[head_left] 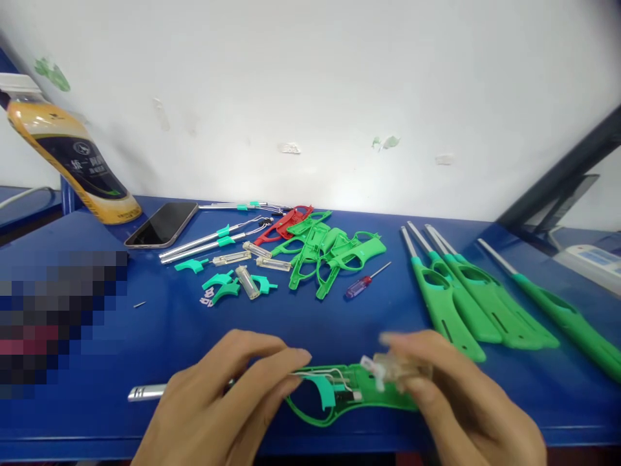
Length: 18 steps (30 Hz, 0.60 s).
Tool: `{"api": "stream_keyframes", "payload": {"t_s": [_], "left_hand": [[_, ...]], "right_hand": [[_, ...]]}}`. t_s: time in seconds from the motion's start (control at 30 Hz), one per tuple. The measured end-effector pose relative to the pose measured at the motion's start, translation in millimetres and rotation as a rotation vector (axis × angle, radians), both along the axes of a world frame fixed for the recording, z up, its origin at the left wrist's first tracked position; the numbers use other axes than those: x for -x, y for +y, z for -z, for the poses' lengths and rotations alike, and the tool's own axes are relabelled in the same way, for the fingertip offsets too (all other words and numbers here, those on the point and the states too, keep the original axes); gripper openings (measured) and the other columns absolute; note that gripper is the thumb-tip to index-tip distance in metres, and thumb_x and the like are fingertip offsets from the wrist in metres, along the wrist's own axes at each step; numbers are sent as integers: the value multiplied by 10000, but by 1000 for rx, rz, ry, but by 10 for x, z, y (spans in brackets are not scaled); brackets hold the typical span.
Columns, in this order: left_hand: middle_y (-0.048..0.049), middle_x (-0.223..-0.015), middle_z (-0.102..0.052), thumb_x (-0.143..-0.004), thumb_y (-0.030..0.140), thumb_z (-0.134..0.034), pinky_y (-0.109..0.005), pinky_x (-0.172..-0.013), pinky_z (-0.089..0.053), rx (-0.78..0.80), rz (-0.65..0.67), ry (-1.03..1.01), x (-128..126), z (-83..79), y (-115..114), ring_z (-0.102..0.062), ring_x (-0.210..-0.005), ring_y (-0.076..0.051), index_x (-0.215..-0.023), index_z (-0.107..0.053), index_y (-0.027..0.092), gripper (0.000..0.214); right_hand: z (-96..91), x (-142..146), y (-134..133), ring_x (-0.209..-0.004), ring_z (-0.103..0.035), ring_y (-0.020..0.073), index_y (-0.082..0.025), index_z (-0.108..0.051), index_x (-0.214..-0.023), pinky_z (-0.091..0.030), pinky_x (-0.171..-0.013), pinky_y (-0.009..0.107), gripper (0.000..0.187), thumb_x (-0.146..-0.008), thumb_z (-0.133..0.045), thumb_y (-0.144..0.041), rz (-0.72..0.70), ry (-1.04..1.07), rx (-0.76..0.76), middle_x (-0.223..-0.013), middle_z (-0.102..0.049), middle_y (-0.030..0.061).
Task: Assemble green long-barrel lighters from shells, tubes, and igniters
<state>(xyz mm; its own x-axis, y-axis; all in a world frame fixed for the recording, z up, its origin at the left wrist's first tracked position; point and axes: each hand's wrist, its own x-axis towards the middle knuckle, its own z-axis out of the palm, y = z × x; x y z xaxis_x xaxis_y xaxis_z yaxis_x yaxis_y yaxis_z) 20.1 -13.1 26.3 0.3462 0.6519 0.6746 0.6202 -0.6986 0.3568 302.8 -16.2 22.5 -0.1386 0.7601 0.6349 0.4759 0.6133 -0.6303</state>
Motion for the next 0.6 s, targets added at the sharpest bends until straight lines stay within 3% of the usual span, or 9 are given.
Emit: {"api": "stream_keyframes", "payload": {"t_s": [0.13,0.23,0.33,0.47,0.6], "left_hand": [[-14,-1200,-810,-1241,139,-545,-244,-925,-669,-4,33,126,-4,29,86,-785,-1022,-145,-1286,-759,275,258],[-42,-1216,-804,-1275,219,-505,-280,-959,-687,-31,33,208,-32,45,102,-768,-1056,-178,-1298,-760,259,259],[-43,-1213,-800,-1289,248,-484,-270,-962,-684,-50,47,252,-38,38,96,-747,-1056,-181,-1305,-778,260,295],[-45,-1196,-804,-1298,249,-466,-260,-954,-657,-77,62,262,-25,26,72,-732,-1059,-182,-1303,-794,244,328],[-43,-1171,-793,-1297,245,-478,-277,-915,-622,-95,62,270,-14,66,59,-720,-1011,-178,-1301,-800,227,322]], "right_hand": [[75,-27,-20,-759,-780,167,-386,-721,-1645,-661,-641,192,436,-1266,-519,-307,167,-116,36,-940,-770,3],[177,-72,-45,-1011,-876,255,-371,-762,-1589,-682,-635,224,395,-1219,-624,-393,232,-196,-46,-1146,-869,71],[215,-69,-37,-919,-868,232,-324,-734,-1518,-704,-692,225,366,-1185,-704,-473,240,-203,-48,-1025,-849,42],[84,-76,28,-701,-750,135,-316,-737,-1197,-645,-651,180,59,-1150,-772,-324,121,-216,-7,-920,-778,-34],[-53,-191,80,-630,-724,119,-314,-835,-1177,-594,-582,190,142,-1133,-758,-203,-70,-365,-25,-816,-742,-52]]}}
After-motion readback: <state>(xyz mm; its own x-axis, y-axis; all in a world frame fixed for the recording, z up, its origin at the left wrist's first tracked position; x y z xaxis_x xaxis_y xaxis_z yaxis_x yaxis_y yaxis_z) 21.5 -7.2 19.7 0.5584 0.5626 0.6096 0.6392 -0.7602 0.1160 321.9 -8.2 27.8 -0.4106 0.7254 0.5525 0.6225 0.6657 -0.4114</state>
